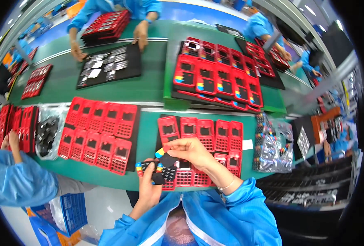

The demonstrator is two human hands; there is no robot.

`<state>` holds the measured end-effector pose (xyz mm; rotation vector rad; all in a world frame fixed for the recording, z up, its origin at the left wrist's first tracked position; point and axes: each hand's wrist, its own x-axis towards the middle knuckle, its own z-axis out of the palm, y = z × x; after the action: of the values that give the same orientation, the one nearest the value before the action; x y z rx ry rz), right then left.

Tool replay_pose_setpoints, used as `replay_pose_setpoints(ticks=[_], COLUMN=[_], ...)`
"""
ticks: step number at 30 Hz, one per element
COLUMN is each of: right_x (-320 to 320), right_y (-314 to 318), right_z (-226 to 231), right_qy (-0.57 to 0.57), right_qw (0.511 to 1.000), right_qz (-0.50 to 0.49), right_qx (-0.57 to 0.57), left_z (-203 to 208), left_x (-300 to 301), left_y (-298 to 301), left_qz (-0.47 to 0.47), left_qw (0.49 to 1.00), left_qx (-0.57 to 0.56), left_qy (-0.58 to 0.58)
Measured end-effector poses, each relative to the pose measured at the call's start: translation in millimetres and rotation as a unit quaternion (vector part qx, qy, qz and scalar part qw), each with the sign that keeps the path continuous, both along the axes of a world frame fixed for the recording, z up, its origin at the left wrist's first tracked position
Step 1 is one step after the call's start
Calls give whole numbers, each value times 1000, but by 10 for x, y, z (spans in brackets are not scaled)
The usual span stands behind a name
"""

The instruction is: The person assembles keypads and other components into red electronic housings by hand on a factory assembly line.

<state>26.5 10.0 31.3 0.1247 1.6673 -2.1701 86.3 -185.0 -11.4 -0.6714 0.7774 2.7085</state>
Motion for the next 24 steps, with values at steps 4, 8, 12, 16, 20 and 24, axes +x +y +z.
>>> replay_pose_setpoints(ticks=[4,8,12,16,20,24], right_x=[81,122,104,15,-116,-140], right_y=[336,722,884,802,718,698], right_z=[-32,72,243,32,-170,-311], right_qy=[17,126,293,357,389,416], right_qw=[999,971,843,820,792,773], right_qz=[-45,-53,6,37,36,-6], right_qx=[14,194,450,446,469,479], left_z=[-78,-179,-212,-201,-218,-183], left_x=[63,77,97,95,64,64], left_y=[-54,-220,-228,-177,-182,-175], left_qz=[17,42,69,58,55,52], left_qw=[999,997,996,997,996,996], left_qx=[5,-38,-56,-56,-62,-68], left_qy=[27,48,23,19,22,20])
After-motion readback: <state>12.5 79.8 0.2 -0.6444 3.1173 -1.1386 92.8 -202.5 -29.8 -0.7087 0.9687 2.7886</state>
